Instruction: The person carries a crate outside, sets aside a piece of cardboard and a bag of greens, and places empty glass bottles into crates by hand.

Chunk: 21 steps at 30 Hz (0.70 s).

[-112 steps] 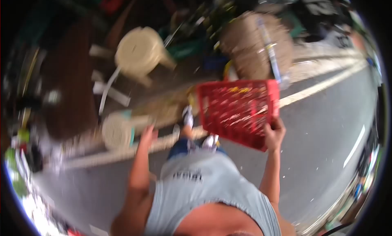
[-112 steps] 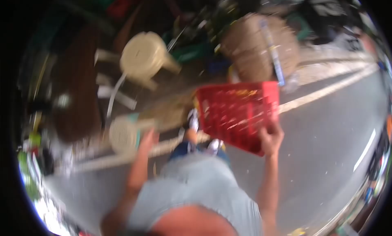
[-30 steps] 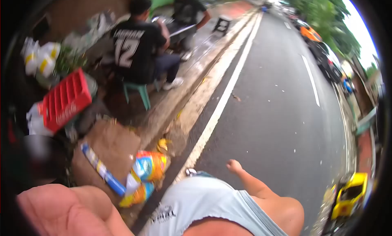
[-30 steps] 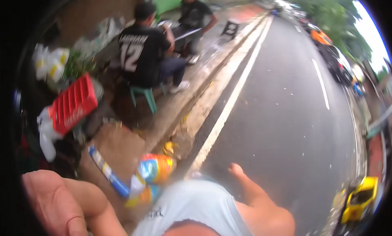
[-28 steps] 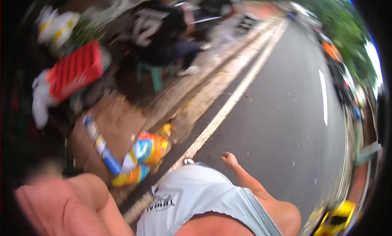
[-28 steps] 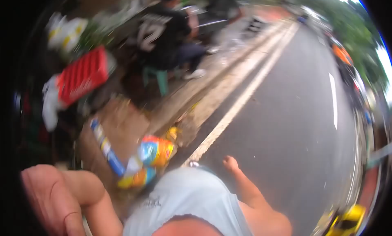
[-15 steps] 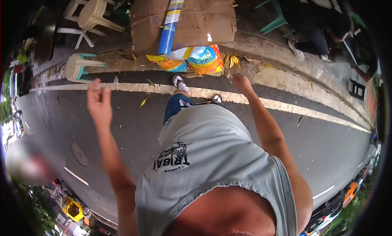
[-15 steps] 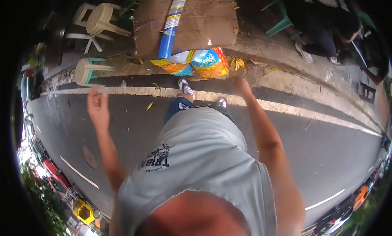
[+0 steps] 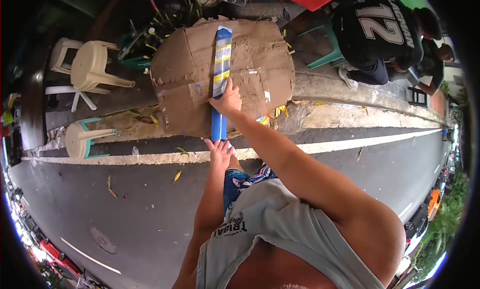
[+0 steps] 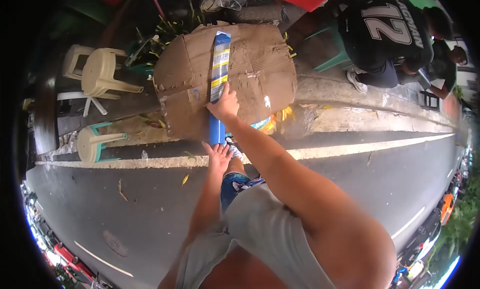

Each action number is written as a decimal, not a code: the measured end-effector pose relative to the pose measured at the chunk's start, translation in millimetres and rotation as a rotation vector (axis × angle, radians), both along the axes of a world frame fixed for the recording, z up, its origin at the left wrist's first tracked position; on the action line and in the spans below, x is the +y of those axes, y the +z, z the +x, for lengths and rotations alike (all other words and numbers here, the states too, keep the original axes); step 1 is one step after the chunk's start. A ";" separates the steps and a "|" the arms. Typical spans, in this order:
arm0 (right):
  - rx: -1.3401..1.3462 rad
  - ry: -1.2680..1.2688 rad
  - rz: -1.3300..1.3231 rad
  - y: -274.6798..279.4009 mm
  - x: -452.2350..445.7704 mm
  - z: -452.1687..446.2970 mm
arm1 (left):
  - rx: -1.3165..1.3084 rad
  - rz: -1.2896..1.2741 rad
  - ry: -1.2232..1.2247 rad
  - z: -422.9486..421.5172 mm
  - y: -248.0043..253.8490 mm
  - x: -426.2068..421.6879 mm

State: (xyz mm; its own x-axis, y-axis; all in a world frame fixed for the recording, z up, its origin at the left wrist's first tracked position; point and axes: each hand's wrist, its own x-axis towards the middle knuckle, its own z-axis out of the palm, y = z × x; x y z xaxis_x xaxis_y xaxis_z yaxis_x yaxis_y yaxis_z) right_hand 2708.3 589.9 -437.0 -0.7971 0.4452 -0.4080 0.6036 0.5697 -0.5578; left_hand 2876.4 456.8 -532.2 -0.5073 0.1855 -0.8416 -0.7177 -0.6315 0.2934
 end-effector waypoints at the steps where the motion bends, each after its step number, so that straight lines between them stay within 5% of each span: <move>1: -0.061 -0.013 0.006 1.7 0.4 -5.9 | -0.004 0.060 0.023 -8.3 -13.3 6.8; 4: 0.116 0.020 -0.074 -29.0 35.5 -5.1 | 0.080 0.173 0.129 -16.6 -52.0 26.0; 7: 0.358 0.158 -0.169 -45.5 97.6 -6.1 | -0.025 0.110 0.347 -21.0 -26.2 54.1; 10: 0.348 0.313 -0.107 -23.0 136.9 -13.3 | 0.073 0.011 0.379 -20.2 -36.3 70.7; 11: 0.312 0.349 -0.382 -13.0 146.5 -20.6 | 0.159 -0.074 0.340 -17.0 -40.5 80.2; 16: 0.074 0.351 -0.488 -71.6 196.4 -32.6 | 0.090 -0.149 0.565 -35.3 -30.9 117.7; 18: 0.011 0.345 -0.521 -66.6 216.3 -43.8 | 0.325 -0.049 0.677 -47.1 -23.8 124.0; 21: 0.129 0.331 -0.575 -65.7 254.7 -48.7 | 0.230 0.069 0.751 -44.1 -42.6 122.6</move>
State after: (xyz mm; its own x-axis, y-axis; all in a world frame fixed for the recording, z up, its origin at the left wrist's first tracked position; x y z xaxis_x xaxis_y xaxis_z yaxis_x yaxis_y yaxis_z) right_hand 2659.6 844.6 -502.7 -0.9122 -0.0905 -0.3997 0.3569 0.3039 -0.8833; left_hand 2832.3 579.4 -574.9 -0.6777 -0.2276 -0.6992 -0.0182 -0.9454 0.3253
